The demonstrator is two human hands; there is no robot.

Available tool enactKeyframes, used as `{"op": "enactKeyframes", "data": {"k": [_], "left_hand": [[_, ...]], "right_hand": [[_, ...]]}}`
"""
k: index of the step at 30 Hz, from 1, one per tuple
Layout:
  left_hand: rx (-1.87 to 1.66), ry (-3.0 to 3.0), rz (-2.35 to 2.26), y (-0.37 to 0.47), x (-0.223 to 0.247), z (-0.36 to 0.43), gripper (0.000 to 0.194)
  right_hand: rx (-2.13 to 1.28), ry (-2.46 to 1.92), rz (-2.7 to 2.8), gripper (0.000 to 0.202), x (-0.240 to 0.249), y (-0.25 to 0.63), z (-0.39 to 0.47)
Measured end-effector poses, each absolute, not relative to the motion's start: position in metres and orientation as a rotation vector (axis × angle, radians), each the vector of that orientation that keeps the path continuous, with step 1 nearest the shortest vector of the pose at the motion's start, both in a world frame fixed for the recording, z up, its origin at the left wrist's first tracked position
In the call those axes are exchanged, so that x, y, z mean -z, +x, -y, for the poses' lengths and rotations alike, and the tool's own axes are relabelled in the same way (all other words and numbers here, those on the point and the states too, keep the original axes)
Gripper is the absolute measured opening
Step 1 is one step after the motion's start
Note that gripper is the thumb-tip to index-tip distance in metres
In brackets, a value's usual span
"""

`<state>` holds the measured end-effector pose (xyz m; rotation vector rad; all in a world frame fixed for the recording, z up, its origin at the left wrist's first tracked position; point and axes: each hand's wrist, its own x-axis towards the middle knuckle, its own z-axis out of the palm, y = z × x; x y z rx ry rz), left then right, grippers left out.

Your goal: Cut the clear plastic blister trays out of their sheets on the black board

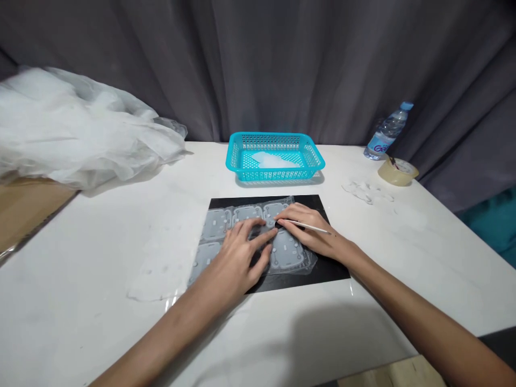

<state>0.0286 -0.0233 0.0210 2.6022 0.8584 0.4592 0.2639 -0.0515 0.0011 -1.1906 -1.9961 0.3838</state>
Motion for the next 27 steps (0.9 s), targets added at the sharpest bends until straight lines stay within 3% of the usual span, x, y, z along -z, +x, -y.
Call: {"op": "enactKeyframes", "data": {"k": [12, 27], "left_hand": [[-0.488, 2.674, -0.779, 0.023, -0.023, 0.021, 0.038], [-0.201, 2.695, -0.639, 0.008, -0.031, 0.003, 0.046]], "right_hand": [[-0.491, -1.234, 2.035, 0.014, -0.011, 0.268, 0.063], [-0.654, -1.217, 1.976, 0.006, -0.018, 0.267, 0.065]]}}
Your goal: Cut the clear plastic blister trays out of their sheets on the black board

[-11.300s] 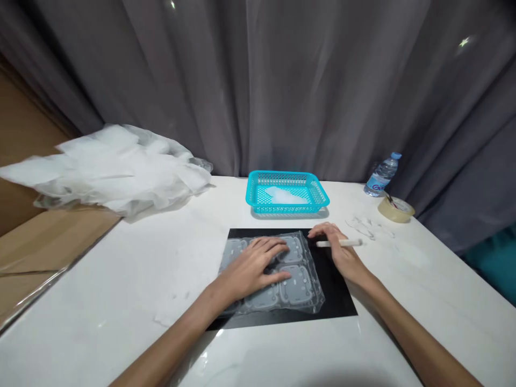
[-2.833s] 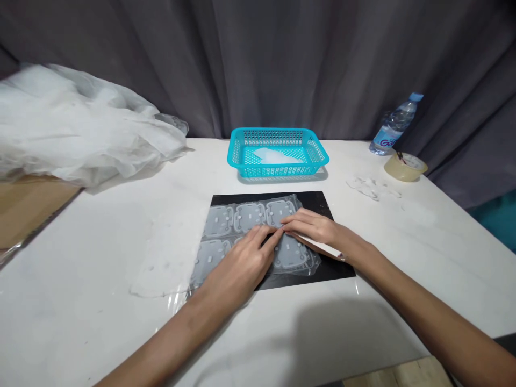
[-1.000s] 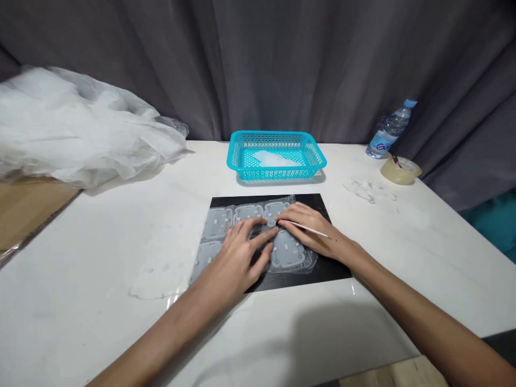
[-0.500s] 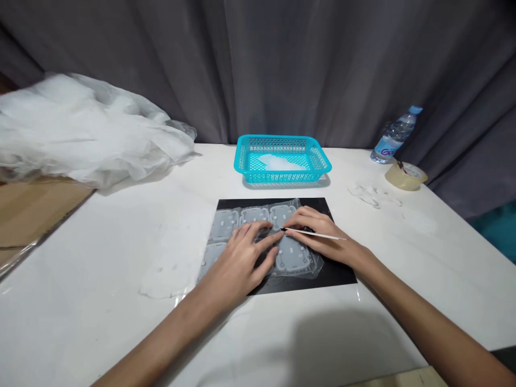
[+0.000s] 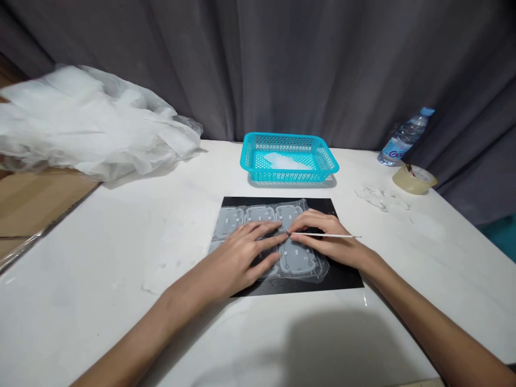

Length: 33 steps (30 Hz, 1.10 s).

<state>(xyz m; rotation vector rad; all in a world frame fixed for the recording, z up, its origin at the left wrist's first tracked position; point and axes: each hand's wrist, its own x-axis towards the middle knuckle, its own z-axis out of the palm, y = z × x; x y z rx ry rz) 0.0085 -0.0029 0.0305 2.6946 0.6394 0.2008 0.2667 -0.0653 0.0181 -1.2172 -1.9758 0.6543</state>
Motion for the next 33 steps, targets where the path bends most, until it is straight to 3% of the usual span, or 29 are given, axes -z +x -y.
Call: {"op": "enactKeyframes", "data": {"k": [15, 33], "left_hand": [[-0.133, 2.663, -0.626, 0.0064, -0.0319, 0.0033, 0.049], [-0.157, 2.689, -0.622, 0.007, -0.0276, 0.001, 0.048]], "right_hand": [[-0.703, -1.2, 1.996, 0.01, -0.0138, 0.2655, 0.0589], [-0.489, -1.167, 2.166, 0.012, -0.0152, 0.2622, 0.0625]]}}
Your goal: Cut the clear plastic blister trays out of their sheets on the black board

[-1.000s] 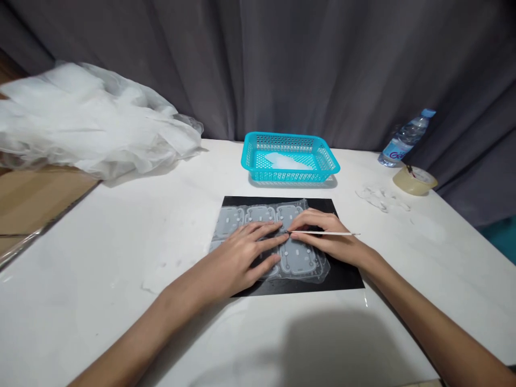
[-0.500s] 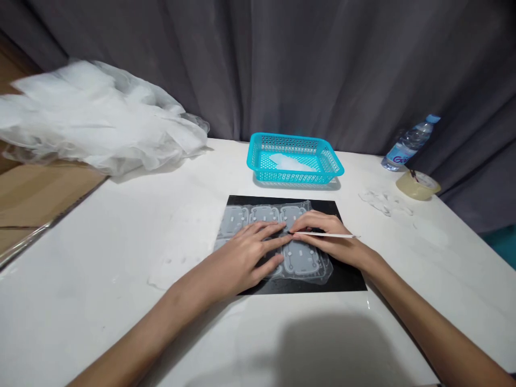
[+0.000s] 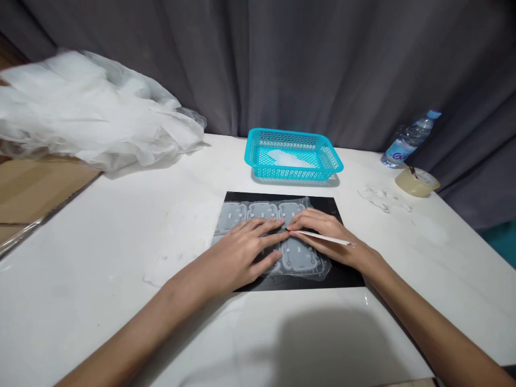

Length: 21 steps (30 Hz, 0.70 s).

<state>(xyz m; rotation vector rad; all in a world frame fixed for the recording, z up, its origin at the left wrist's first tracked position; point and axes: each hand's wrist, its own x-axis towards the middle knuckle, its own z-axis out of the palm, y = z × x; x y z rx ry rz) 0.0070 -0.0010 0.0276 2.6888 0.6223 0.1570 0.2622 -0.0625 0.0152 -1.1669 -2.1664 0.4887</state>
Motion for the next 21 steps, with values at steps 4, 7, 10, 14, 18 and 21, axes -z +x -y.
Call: {"op": "enactKeyframes", "data": {"k": [4, 7, 10, 14, 18, 21], "left_hand": [[-0.167, 2.685, -0.637, 0.0062, -0.027, 0.0002, 0.048], [-0.156, 2.687, -0.632, 0.0061, -0.0271, 0.0001, 0.048], [-0.13, 2.677, -0.638, 0.0066, -0.0283, 0.0, 0.048], [-0.069, 2.677, -0.661, 0.0068, -0.0299, 0.0002, 0.05], [-0.067, 2.686, -0.665, 0.0063, -0.0288, 0.0006, 0.051], [-0.081, 2.691, -0.664, 0.0064, -0.0271, 0.0012, 0.051]], "right_hand": [[-0.476, -1.14, 2.185, 0.013, -0.0135, 0.265, 0.0623], [-0.439, -1.112, 2.22, 0.014, -0.0106, 0.2676, 0.0625], [-0.4, -1.109, 2.254, 0.014, -0.0081, 0.2686, 0.064], [-0.338, -1.103, 2.276, 0.013, -0.0064, 0.2681, 0.0658], [-0.299, -1.103, 2.257, 0.011, -0.008, 0.2651, 0.0657], [-0.283, -1.143, 2.234, 0.012, -0.0106, 0.2604, 0.0669]]}}
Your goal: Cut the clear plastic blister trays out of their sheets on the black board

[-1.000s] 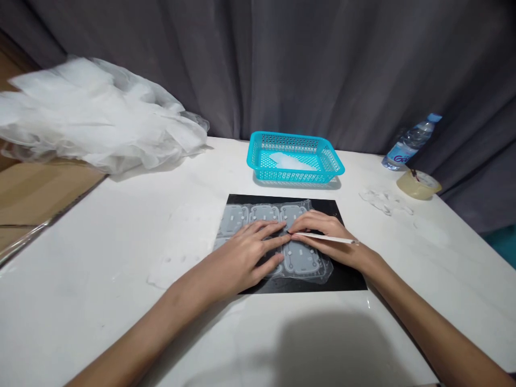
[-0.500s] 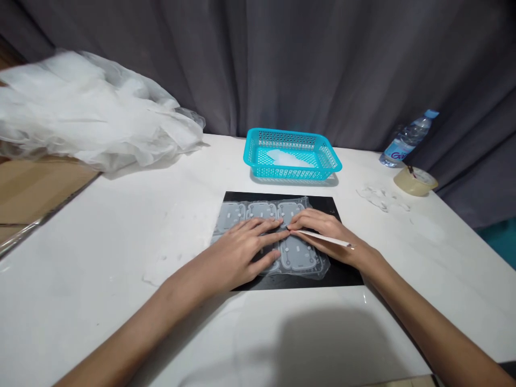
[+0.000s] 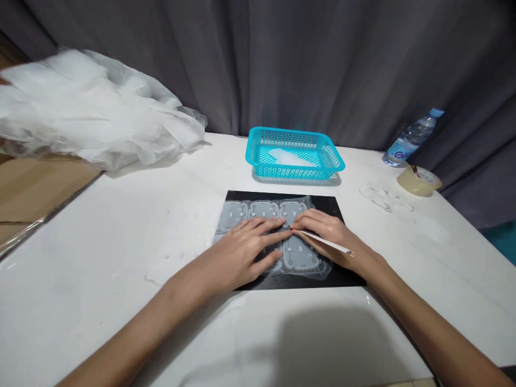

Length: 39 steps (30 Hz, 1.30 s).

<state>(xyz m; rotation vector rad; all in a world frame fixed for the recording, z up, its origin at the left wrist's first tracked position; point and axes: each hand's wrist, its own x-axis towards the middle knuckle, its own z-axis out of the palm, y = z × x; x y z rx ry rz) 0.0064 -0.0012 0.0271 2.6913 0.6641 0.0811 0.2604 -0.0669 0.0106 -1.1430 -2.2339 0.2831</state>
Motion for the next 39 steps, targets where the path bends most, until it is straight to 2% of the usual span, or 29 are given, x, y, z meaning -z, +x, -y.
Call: {"op": "enactKeyframes", "data": {"k": [11, 17, 23, 30, 34, 39], "left_hand": [[-0.187, 2.673, -0.628, 0.006, -0.024, 0.003, 0.049], [-0.228, 2.669, -0.616, 0.004, -0.027, 0.005, 0.048], [-0.275, 2.712, -0.594, 0.006, -0.03, 0.004, 0.043], [-0.28, 2.81, -0.62, 0.012, -0.033, 0.008, 0.044], [-0.3, 2.795, -0.63, 0.014, -0.03, 0.01, 0.044], [-0.306, 2.784, -0.626, 0.014, -0.028, 0.012, 0.045]], "right_hand": [[-0.387, -1.45, 2.002, 0.015, -0.016, 0.238, 0.077], [-0.491, -1.45, 1.77, 0.012, -0.019, 0.237, 0.082], [-0.172, -1.346, 1.905, 0.033, -0.018, 0.255, 0.084], [-0.151, -1.387, 2.196, 0.027, -0.007, 0.258, 0.066], [0.094, -1.431, 2.227, 0.022, -0.007, 0.259, 0.064], [0.449, -1.327, 2.47, 0.025, -0.005, 0.257, 0.062]]}}
